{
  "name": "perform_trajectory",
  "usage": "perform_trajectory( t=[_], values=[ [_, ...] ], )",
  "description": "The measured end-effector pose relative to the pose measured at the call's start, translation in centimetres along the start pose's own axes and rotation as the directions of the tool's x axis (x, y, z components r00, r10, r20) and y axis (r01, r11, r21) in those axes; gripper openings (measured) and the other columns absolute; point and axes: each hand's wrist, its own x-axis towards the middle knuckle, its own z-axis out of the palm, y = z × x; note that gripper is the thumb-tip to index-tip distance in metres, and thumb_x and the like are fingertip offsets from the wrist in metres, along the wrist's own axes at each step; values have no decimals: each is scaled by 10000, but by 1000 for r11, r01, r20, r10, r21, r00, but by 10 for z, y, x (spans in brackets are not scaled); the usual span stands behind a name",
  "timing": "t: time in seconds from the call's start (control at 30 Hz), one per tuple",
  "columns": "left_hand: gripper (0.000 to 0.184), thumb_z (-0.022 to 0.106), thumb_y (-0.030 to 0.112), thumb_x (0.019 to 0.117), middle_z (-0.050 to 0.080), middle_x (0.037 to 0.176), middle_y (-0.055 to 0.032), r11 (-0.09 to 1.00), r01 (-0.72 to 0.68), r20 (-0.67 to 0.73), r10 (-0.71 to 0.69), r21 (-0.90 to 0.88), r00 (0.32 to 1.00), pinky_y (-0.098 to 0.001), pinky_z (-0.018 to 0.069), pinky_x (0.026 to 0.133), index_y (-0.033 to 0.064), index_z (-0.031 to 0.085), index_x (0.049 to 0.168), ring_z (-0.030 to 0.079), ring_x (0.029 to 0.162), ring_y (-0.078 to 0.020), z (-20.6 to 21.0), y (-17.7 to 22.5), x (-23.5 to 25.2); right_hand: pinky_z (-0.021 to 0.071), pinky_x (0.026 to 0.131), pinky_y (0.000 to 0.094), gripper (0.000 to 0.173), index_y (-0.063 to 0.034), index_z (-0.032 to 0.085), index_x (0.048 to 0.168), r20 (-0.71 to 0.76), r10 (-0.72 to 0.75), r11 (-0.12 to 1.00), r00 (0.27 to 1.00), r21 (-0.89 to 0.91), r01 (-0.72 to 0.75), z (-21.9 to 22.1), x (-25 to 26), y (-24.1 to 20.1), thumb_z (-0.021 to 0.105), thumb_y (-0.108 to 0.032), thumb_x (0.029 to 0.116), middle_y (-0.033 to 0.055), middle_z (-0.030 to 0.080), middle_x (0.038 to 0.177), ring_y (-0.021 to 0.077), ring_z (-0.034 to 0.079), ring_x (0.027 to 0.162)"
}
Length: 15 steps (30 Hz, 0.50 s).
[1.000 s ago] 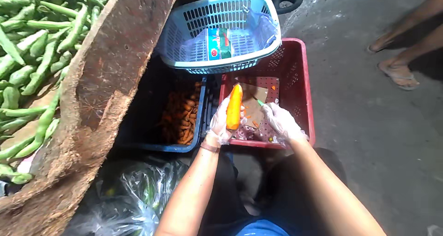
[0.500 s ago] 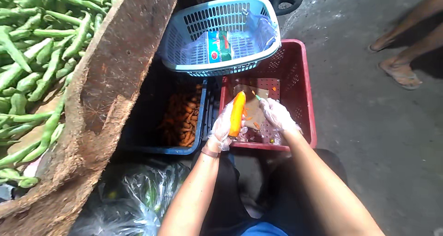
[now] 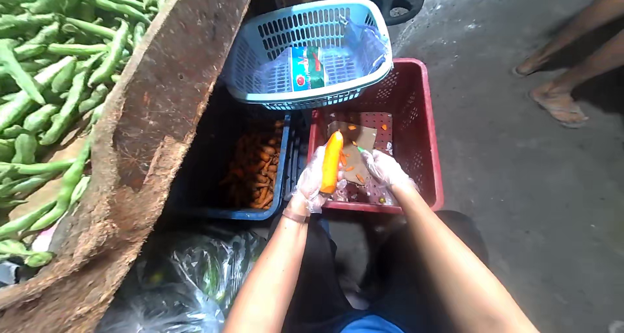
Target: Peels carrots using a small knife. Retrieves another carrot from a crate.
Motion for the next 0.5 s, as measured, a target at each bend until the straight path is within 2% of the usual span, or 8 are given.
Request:
perform_trajectory(
  t=[0.07, 0.13, 0.2, 0.27, 0.33, 0.4, 0.5],
  values=[
    [600, 211, 568, 1088, 628, 711, -39, 998, -7, 11, 8, -67, 1000, -232, 563, 544, 95, 576, 1038, 644, 596, -115, -4, -2, 0, 482, 857, 600, 505, 0, 622, 1223, -20, -58, 992, 998, 114, 60, 4, -17, 5, 320, -394, 1131, 247, 659, 1033, 397, 645, 964],
    [525, 266, 524, 1096, 662, 768, -50, 995, -32, 8, 33, -99, 999, -249, 583, 582, 112, 591, 1087, 677, 660, -134, -8, -2, 3, 513, 789, 552, 455, -38, 616, 1263, -110, -180, 967, 977, 164, 196, 7, -42, 2, 326, -362, 1130, 186, 660, 943, 334, 650, 862],
    [493, 263, 495, 1102, 653, 817, -50, 990, -46, -21, 43, -134, 999, -263, 576, 601, 123, 585, 1120, 663, 688, -141, -10, -4, 7, 526, 731, 504, 440, -42, 628, 1227, -180, -323, 933, 929, 106, 345, 14, -66, 3, 349, -361, 1110, 128, 645, 851, 281, 648, 791],
    [495, 250, 497, 1102, 641, 821, -46, 983, -46, -82, 32, -175, 996, -262, 560, 572, 131, 576, 1166, 645, 664, -135, -8, -5, 8, 550, 721, 519, 472, -26, 670, 1166, -228, -449, 889, 864, -21, 457, 21, -85, 7, 372, -383, 1082, 140, 677, 846, 307, 687, 797],
    [531, 209, 527, 1097, 625, 775, -48, 976, -24, -115, -1, -217, 993, -267, 558, 554, 123, 552, 1117, 642, 633, -146, -4, -2, 7, 561, 691, 529, 509, -28, 703, 1125, -249, -520, 854, 817, -133, 503, 27, -100, 7, 376, -415, 1075, 160, 710, 871, 337, 716, 810],
    [569, 222, 570, 1083, 615, 737, -50, 972, 5, -166, -45, -235, 985, -259, 540, 522, 117, 562, 1026, 630, 599, -149, -1, 0, 6, 564, 646, 498, 489, -49, 722, 1086, -282, -561, 828, 778, -206, 522, 33, -108, 6, 391, -409, 1074, 142, 723, 863, 318, 727, 785],
    [583, 205, 581, 1080, 602, 725, -47, 975, 14, -215, -63, -221, 975, -251, 518, 492, 118, 551, 1001, 608, 572, -138, -1, 0, 7, 559, 667, 495, 474, -60, 729, 1079, -275, -557, 830, 784, -234, 507, 37, -108, 5, 405, -406, 1072, 136, 734, 881, 309, 733, 810]
  ],
)
